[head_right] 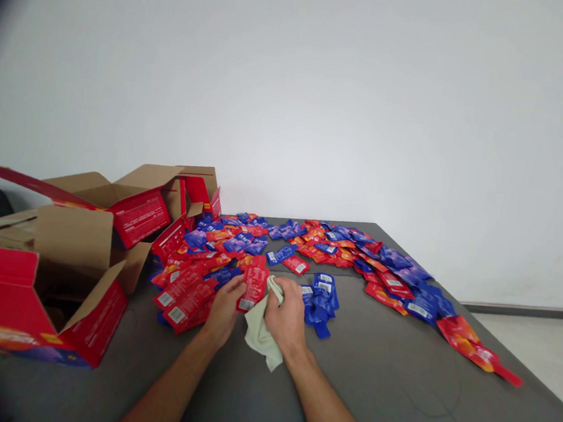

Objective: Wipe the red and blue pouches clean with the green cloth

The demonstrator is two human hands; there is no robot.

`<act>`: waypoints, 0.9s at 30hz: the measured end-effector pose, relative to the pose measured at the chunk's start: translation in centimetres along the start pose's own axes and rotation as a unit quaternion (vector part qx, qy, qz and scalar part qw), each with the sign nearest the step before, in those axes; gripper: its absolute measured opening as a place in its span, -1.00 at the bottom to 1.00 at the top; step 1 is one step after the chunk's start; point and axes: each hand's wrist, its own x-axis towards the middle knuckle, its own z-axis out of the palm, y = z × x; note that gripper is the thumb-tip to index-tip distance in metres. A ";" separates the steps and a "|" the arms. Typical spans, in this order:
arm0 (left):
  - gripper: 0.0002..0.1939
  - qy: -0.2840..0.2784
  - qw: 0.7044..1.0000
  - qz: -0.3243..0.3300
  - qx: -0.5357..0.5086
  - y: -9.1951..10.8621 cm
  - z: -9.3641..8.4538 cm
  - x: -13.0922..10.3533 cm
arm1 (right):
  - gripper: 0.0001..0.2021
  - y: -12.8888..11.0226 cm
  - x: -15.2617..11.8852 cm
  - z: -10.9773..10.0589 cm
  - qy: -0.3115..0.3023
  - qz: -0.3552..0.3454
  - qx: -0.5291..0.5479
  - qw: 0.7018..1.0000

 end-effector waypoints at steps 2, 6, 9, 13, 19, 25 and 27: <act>-0.61 -0.016 1.000 0.009 0.014 0.0 0.0 0.0 | -0.78 -0.1 -0.2 0.2 -0.014 0.004 0.015 1.000; -0.39 0.019 0.999 0.012 0.032 0.0 -0.1 0.0 | -0.78 -0.5 -0.9 0.8 -0.037 -0.027 0.049 0.998; -0.32 0.028 0.999 0.013 0.037 -0.3 -0.2 0.1 | -0.77 -0.9 -1.1 0.9 -0.047 -0.044 0.065 0.996; -0.57 0.002 1.000 0.003 0.026 -0.8 0.0 0.2 | -0.75 -1.5 -1.1 0.7 -0.083 -0.068 0.074 0.991; -0.42 -0.049 0.987 -0.076 -0.132 -1.3 0.8 -0.2 | -0.63 -2.4 -1.4 0.8 -0.139 -0.138 0.054 0.979; -0.53 -0.088 0.974 -0.135 -0.162 -0.1 0.9 -0.9 | -0.64 -1.8 -1.0 0.5 -0.106 -0.144 0.008 0.984; -0.57 -0.107 0.969 -0.149 -0.163 0.1 1.0 -1.1 | -0.63 -1.0 -0.5 0.1 -0.065 -0.133 -0.015 0.989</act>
